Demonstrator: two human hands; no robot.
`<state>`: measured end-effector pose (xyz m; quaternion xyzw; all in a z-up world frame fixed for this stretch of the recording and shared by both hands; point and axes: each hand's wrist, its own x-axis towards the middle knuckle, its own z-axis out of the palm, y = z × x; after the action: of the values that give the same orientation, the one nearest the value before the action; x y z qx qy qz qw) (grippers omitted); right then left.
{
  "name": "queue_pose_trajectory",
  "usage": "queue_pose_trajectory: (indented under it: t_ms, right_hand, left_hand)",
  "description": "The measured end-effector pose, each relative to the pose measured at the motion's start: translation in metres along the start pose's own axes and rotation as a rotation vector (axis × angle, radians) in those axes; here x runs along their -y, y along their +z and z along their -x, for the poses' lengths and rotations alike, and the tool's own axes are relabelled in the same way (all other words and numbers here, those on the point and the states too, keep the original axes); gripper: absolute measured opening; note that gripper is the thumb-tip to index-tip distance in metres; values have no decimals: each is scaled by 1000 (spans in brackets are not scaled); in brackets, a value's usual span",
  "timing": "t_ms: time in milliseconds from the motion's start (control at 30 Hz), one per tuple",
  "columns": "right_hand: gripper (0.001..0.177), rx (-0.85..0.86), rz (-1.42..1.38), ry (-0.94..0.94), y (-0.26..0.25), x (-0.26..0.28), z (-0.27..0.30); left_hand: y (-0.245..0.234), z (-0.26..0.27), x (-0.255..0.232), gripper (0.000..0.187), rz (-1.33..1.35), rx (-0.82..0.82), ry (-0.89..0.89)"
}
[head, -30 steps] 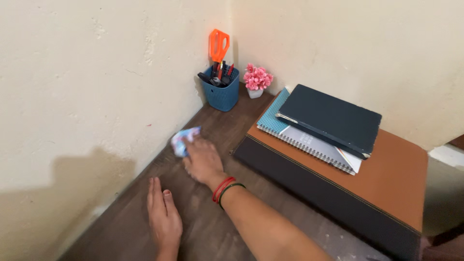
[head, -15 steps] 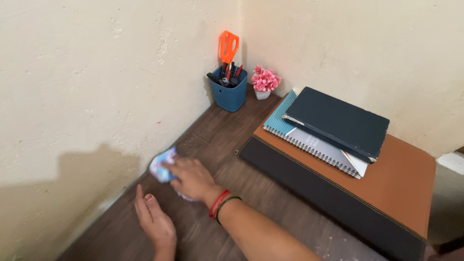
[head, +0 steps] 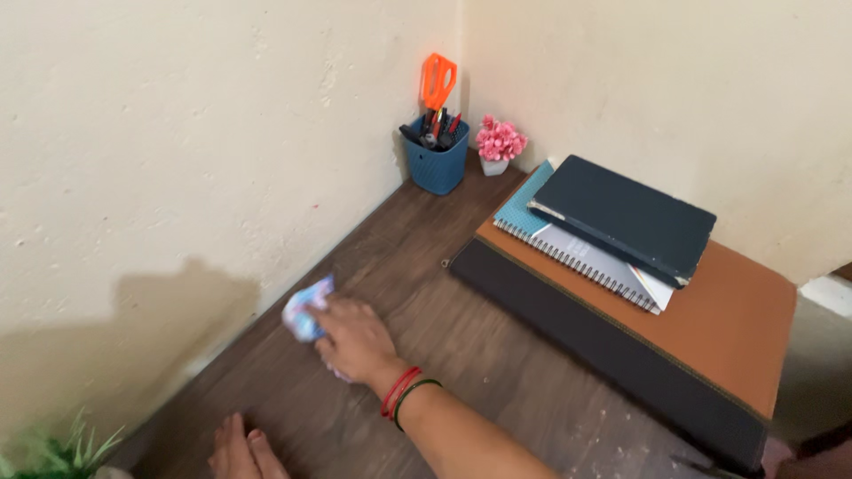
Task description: The person wipes a wooden desk surface with a cloth, then cleans a wallet, a small potted plant, and a small flower pot. The person places the cleaned items back on the desk and continues wiping the desk surface.
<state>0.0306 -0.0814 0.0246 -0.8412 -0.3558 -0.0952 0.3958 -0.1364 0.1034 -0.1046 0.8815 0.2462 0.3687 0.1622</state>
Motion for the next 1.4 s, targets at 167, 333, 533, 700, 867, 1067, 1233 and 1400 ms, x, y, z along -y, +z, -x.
queue_pose_trajectory:
  t_ms: [167, 333, 533, 700, 867, 1067, 1233, 1400]
  right_hand:
    - [54, 290, -165, -254, 17, 33, 44]
    - [44, -174, -375, 164, 13, 17, 60]
    - [59, -188, 165, 172, -8, 25, 54]
    - [58, 74, 6, -2, -2, 81, 82]
    - [55, 234, -151, -56, 20, 103, 137]
    - [38, -191, -880, 511, 9, 62, 148]
    - [59, -268, 279, 285, -20, 72, 153]
    - [56, 43, 29, 102, 16, 160, 188]
  left_hand:
    - [-15, -4, -18, 42, 271, -45, -19]
    - [-44, -13, -53, 44, 275, 4, -96]
    - [-63, -20, -69, 41, 314, 25, -46]
    - [-70, -16, -64, 41, 502, 48, -133]
    - [-96, 2, -54, 44, 850, 218, -367]
    - [-155, 46, -49, 43, 682, 220, -184]
    - [-174, 63, -47, 43, 701, 192, -170]
    - [-182, 73, -50, 42, 703, 172, -135]
